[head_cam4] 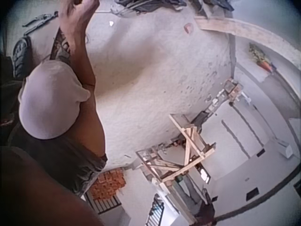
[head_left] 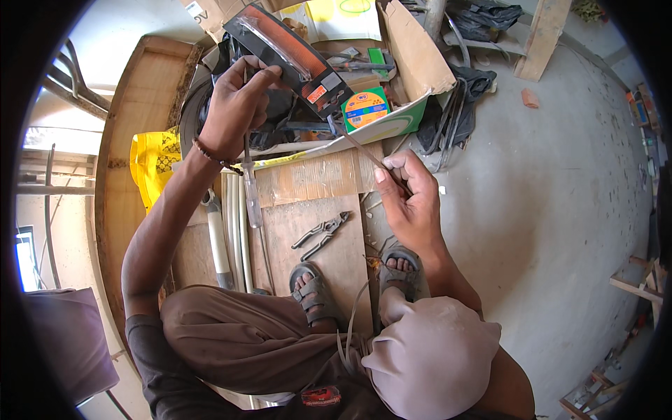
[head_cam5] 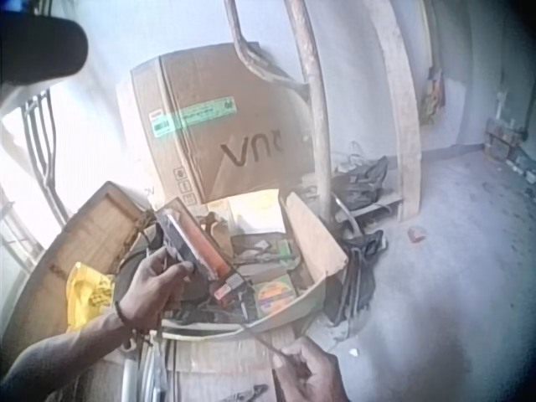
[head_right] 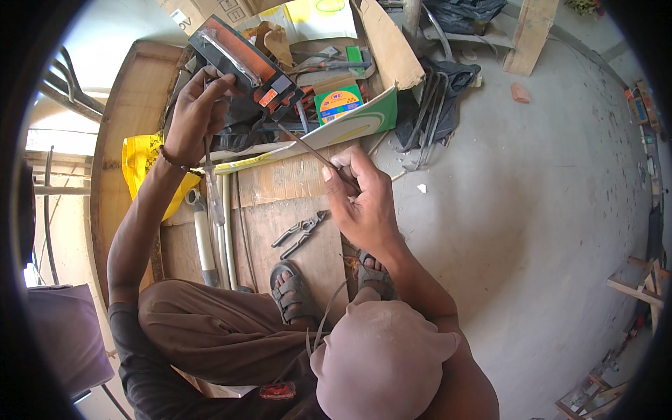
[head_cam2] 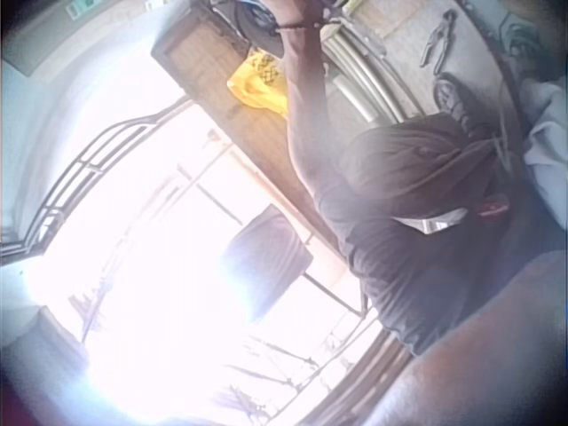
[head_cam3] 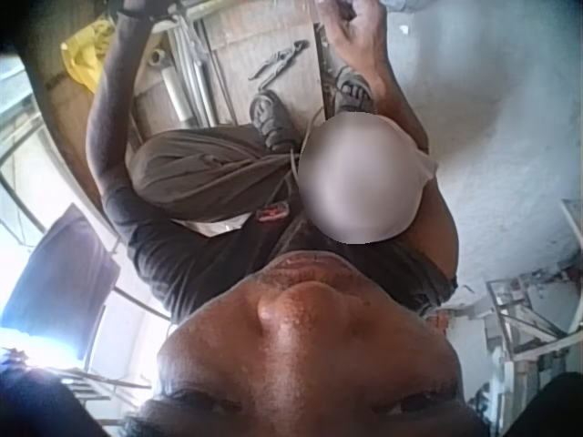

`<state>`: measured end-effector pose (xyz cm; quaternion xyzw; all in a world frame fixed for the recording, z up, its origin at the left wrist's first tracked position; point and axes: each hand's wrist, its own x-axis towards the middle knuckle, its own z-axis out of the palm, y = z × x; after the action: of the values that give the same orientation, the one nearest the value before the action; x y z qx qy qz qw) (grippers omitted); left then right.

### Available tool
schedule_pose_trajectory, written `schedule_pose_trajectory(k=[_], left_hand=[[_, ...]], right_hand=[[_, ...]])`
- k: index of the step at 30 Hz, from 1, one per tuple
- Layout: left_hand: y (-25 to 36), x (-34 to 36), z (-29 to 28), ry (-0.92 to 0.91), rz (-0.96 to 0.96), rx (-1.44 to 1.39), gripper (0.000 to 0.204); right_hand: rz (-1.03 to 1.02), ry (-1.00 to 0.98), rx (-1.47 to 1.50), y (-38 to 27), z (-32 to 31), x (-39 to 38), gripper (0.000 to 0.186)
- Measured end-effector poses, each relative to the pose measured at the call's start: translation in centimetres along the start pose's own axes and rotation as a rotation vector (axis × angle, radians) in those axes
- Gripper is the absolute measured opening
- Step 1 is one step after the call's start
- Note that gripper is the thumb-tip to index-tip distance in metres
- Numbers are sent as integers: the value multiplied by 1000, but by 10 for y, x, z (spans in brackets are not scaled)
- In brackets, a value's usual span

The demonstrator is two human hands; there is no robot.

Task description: The person sits on the floor and uses pliers to strip a thin electrical wire, then uses a soldering iron to melt solder onto the wire tip and a small electronic component.

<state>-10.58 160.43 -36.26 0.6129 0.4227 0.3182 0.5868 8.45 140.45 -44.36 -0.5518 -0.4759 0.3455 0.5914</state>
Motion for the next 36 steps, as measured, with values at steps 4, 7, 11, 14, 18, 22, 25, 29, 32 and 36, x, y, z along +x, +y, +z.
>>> schedule_pose_trajectory(k=[4,7,11,14,18,22,25,29,32,36], left_hand=[[-1,2,-2,0,-1,-7,14],[-9,4,-3,-1,15,14,12],[-6,0,-1,-227,150,303,13],[-8,-7,2,-517,339,537,14],[4,-19,11,-611,182,575,15],[4,-16,9,-651,245,618,17],[4,-17,8,-667,242,654,17],[1,-17,10,-660,269,653,17],[5,-20,11,-680,209,646,16],[4,-22,10,-709,162,606,16]], right_hand=[[-36,-38,3,5,-3,-1,9],[17,-24,15,0,-2,-1,14],[62,54,96,1,-10,2,18],[-18,121,61,-1,-31,15,12],[-112,150,-23,2,-64,24,9],[-142,154,-58,0,-81,23,7],[-148,103,-113,2,-84,24,10],[-14,226,506,6,-88,23,19],[-80,209,646,7,-76,31,25],[-63,79,737,2,-59,32,21]])
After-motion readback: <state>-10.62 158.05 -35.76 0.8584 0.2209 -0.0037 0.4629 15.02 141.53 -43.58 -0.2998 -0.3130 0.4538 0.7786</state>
